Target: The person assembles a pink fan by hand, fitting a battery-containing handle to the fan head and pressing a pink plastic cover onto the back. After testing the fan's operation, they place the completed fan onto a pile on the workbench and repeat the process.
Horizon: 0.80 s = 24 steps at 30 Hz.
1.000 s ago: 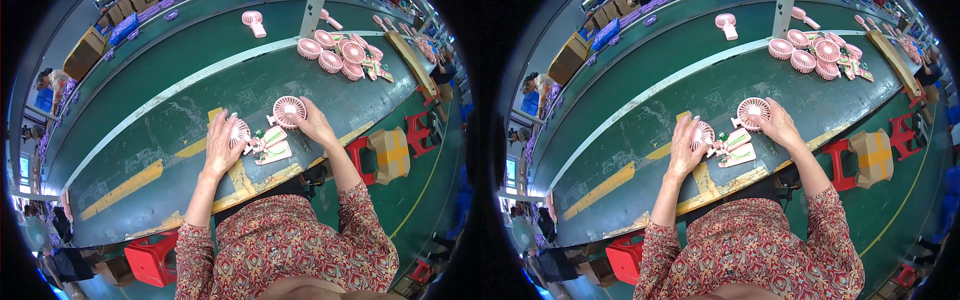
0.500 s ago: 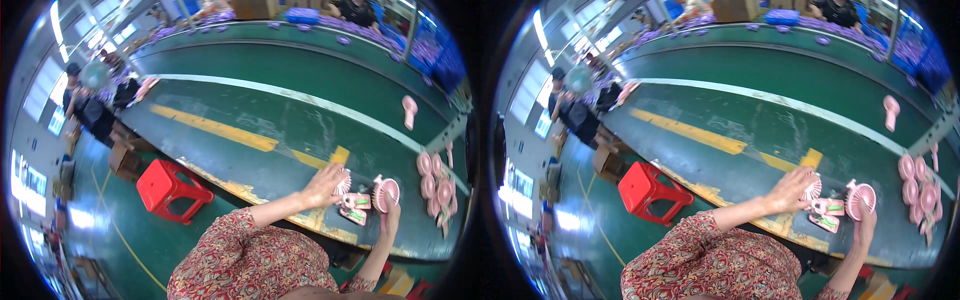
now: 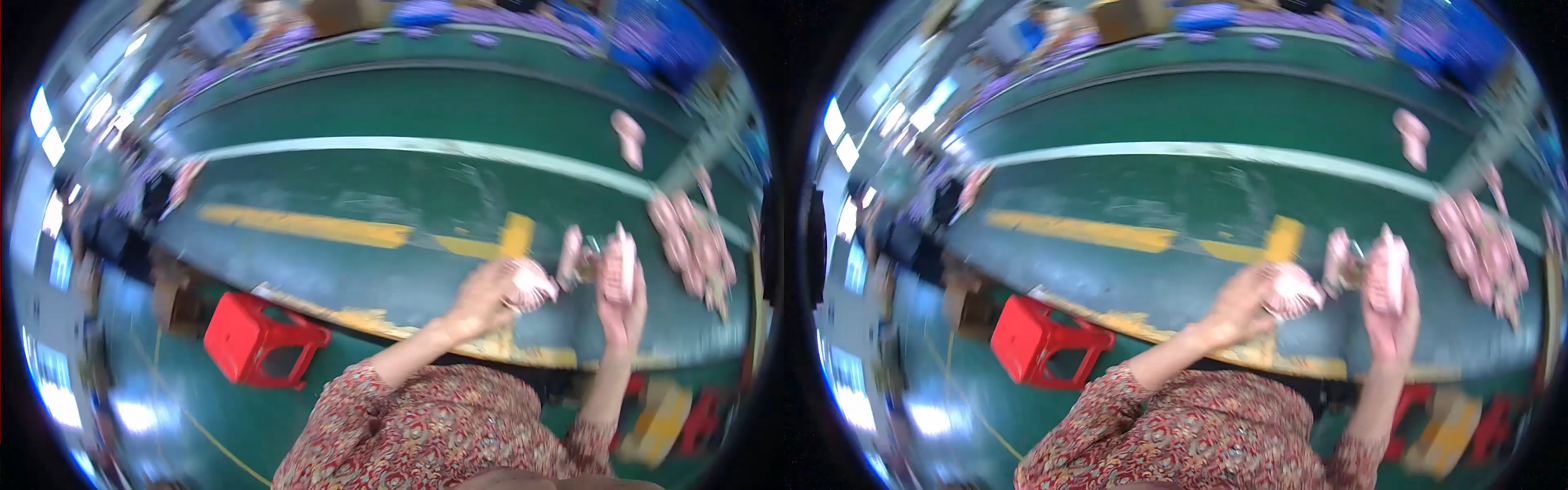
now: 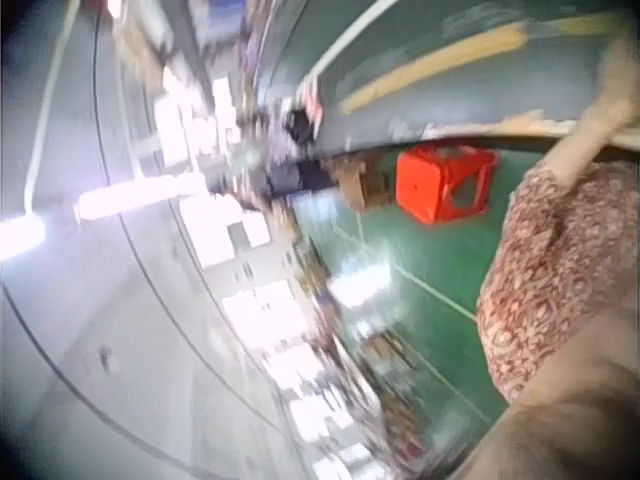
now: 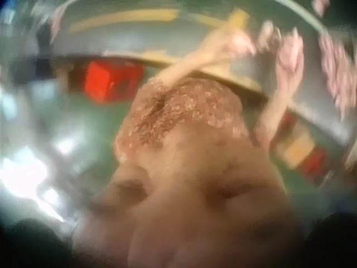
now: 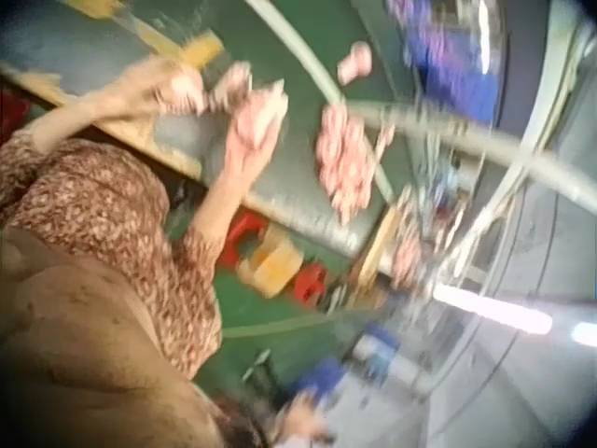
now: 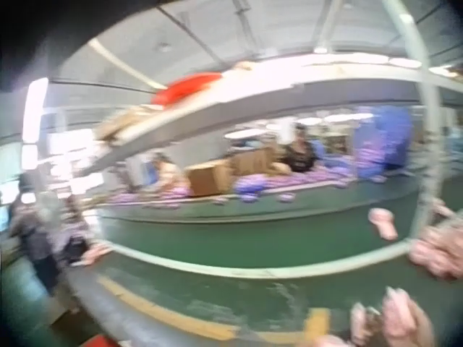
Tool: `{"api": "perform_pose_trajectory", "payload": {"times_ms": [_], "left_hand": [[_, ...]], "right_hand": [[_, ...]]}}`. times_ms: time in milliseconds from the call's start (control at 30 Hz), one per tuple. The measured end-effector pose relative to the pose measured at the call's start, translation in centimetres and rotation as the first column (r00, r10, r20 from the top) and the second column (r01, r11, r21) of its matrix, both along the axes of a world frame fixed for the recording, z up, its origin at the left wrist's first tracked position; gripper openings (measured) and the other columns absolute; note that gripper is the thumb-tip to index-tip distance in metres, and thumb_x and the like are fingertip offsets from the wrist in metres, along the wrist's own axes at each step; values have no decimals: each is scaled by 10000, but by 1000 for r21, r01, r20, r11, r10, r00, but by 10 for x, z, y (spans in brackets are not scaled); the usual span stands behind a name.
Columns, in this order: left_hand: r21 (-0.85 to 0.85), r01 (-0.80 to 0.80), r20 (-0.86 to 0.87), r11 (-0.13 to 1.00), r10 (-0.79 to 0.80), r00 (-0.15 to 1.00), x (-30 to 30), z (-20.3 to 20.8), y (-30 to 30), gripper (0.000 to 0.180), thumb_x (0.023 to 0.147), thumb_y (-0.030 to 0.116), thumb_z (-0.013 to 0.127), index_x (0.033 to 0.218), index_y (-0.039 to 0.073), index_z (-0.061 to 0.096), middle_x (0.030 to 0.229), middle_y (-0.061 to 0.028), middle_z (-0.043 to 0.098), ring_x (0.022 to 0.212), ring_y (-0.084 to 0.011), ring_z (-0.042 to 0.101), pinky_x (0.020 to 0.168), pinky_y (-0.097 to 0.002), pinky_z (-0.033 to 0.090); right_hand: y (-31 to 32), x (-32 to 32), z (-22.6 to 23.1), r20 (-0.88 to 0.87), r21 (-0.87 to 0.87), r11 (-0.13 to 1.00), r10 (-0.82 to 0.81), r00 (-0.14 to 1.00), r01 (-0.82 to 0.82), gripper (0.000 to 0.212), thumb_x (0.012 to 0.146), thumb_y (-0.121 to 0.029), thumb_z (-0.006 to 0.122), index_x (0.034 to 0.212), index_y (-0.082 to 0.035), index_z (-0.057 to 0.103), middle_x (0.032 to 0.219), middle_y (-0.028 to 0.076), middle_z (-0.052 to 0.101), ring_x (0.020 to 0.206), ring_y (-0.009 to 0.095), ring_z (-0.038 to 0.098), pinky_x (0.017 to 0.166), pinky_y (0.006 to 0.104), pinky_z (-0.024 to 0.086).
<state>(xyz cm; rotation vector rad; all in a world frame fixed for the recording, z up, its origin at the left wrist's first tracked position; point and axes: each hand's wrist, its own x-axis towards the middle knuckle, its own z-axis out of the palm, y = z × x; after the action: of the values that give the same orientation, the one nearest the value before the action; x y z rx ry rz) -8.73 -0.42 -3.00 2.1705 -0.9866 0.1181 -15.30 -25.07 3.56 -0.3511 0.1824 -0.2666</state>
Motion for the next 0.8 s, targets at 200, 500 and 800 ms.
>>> {"api": "perform_pose_trajectory", "payload": {"times_ms": [200,500,800], "left_hand": [[42,-146,75,988,143,987,1,6,11,580,682,154,702,1210,39,491,1146,-178,521,1074,-347,504,921,-429,416],[109,-63,100,992,52,994,-3,22,-8,714,636,185,779,1247,52,435,1307,-200,398,1214,-376,383,1005,-463,331],[149,-29,54,988,21,998,9,7,-21,818,615,185,782,1316,66,378,1354,-189,354,1238,-370,376,1028,-443,338]], "right_hand": [[-16,5,14,35,88,983,-162,986,159,328,866,-147,620,1160,-24,543,1142,146,585,1071,285,549,956,455,453],[-124,-21,-40,-47,-250,751,-640,767,611,436,827,-133,672,1204,-19,485,1122,129,600,1036,263,591,899,422,501],[-155,-21,-55,-224,-947,319,-755,616,46,575,768,-198,727,1199,80,467,1097,167,606,931,241,625,796,334,503]]}}
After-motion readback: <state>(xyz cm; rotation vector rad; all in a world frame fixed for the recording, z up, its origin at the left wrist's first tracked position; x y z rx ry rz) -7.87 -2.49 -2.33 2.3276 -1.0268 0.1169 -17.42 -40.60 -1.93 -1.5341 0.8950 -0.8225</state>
